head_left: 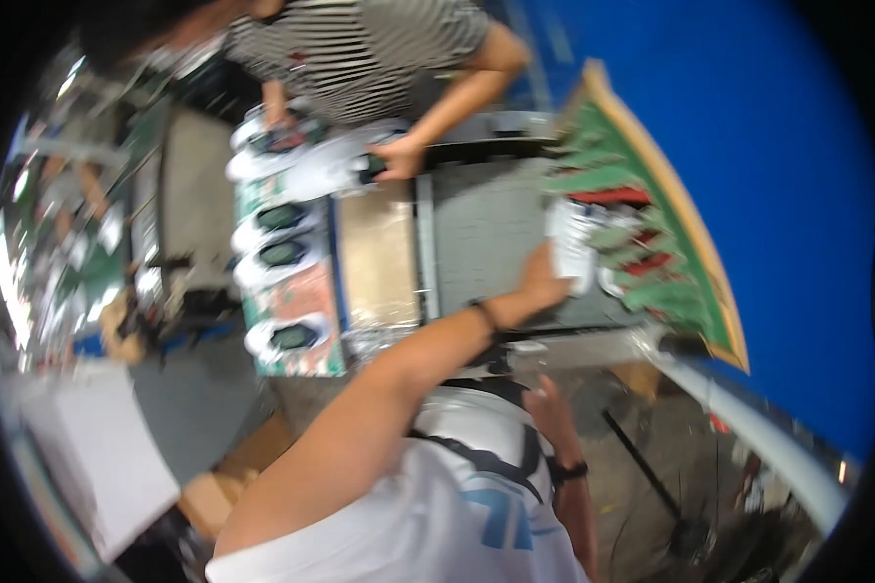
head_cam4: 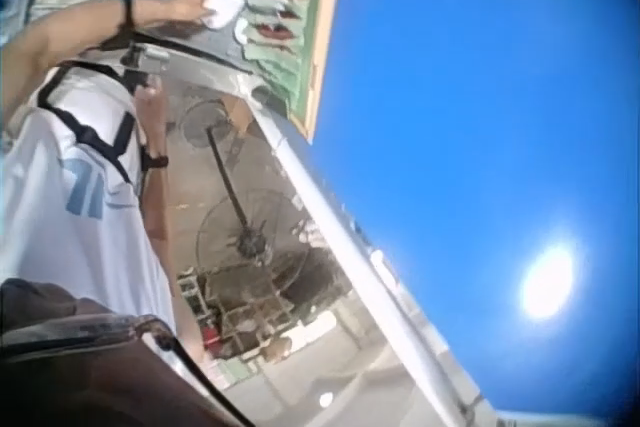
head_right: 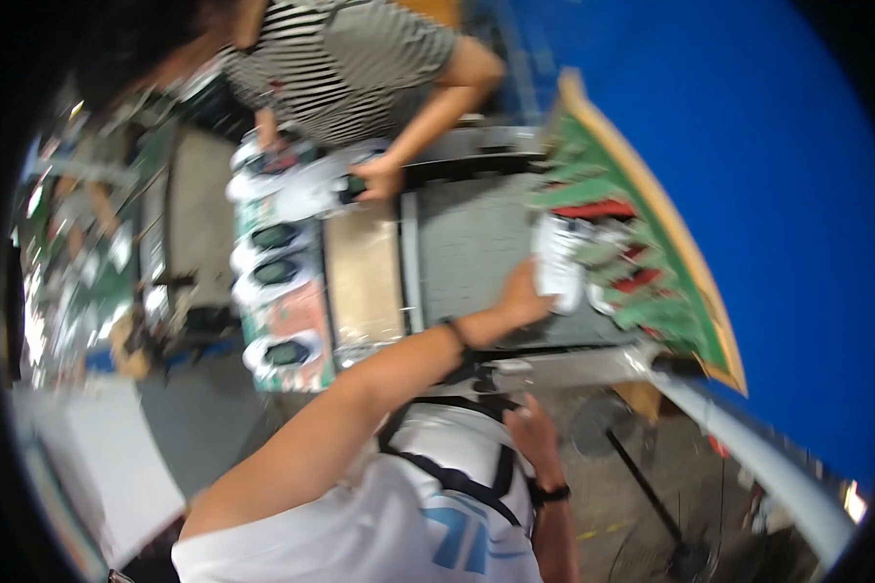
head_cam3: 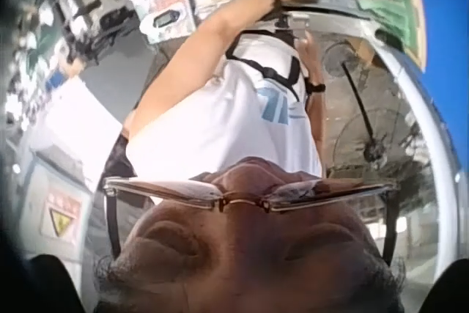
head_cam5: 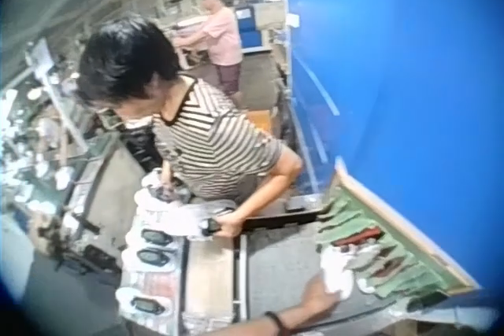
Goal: Cutting and attaching labels or components to shoes on an assembly line.
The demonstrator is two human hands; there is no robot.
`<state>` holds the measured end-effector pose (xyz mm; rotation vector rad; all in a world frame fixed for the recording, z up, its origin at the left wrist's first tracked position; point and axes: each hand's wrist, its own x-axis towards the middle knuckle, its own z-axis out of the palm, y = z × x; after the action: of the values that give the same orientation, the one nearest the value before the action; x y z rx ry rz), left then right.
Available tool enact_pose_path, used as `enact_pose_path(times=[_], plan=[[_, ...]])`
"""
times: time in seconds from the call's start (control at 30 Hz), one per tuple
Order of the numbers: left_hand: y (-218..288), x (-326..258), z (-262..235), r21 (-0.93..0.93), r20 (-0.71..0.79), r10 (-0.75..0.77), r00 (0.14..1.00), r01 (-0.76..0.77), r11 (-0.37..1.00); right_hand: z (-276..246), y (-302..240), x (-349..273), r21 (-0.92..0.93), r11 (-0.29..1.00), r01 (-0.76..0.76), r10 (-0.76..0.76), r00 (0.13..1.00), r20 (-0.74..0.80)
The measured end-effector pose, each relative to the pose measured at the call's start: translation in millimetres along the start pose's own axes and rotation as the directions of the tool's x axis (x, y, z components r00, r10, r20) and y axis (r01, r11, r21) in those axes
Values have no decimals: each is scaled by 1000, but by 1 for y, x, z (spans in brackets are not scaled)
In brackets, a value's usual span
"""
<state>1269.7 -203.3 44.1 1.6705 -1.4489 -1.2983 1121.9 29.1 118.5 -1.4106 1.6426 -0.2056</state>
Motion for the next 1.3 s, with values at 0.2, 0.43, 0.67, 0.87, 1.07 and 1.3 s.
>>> enact_pose_path(times=[0.2, 0.43, 0.67, 0.87, 1.07, 1.3], plan=[[33, 62, 66, -58, -368, -323, 872, 325, 944, -40, 59, -7, 421, 873, -246, 158, 960, 232], [12, 71, 48, -160, -437, -231, 869, 177, 971, -64, 40, -2, 271, 942, -198, 141, 966, 218], [-17, 17, -74, -775, 256, -224, 940, 338, 533, -47, 71, 17, 225, 971, -76, 39, 986, 164], [-25, -143, -180, -692, -3, -360, 933, 258, 674, -35, 26, 26, 250, 959, -135, 72, 967, 246], [-90, -224, -205, -38, -535, -273, 799, 301, 953, 20, -54, 44, 72, 989, 131, -144, 963, 226], [-91, -239, -265, 399, -620, 186, 762, 103, 911, 67, -138, 33, 29, 976, 214, -213, 932, 293]])
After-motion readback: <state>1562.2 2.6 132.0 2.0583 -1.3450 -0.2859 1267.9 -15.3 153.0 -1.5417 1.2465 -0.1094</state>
